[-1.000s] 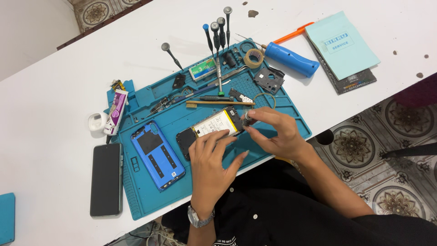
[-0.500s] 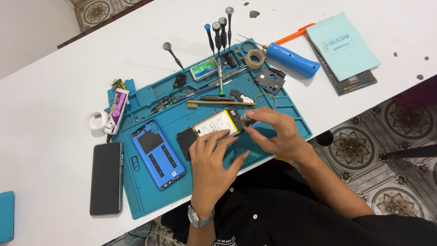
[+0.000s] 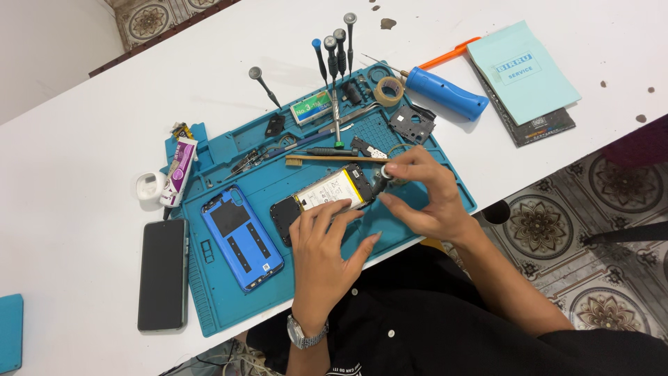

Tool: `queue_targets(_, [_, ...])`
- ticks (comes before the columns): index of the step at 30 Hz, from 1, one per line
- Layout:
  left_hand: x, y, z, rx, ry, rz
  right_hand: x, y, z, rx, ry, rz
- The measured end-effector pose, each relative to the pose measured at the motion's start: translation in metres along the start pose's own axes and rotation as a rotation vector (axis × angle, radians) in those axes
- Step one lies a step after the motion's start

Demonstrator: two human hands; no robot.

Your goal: The person repairs a smartphone on a blue repair mat, using a screwdriver to unscrew and remove the battery from an opened phone body, then reassembles a blue phone by fitting its back cover and pressing it into place. They then pick up another phone and brush its screen with a wooden-handled brush.

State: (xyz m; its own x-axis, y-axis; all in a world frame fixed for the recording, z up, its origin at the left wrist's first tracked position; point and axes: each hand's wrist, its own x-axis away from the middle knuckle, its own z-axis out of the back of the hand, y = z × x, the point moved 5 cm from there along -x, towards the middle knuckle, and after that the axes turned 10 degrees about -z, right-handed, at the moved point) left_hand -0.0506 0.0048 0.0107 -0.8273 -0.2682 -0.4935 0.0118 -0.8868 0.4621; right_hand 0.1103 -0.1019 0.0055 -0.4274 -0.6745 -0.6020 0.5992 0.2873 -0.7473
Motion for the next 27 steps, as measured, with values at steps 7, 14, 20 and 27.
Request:
queue_targets(7, [0.001, -0.001, -0.002, -0.005, -0.001, -0.004, 0.002, 0.004, -0.001, 0.009, -0.002, 0.008])
queue_targets(14, [0.000, -0.001, -0.002, -0.006, -0.011, 0.011, 0.002, 0.003, -0.004, 0.133, 0.045, 0.088])
queue_targets(20, [-0.001, 0.000, -0.001, -0.002, -0.012, 0.007, 0.007, 0.004, -0.002, 0.098, -0.015, 0.087])
queue_targets(27, [-0.002, 0.000, -0.001, 0.003, -0.005, -0.001, 0.006, 0.017, -0.001, 0.064, -0.010, -0.083])
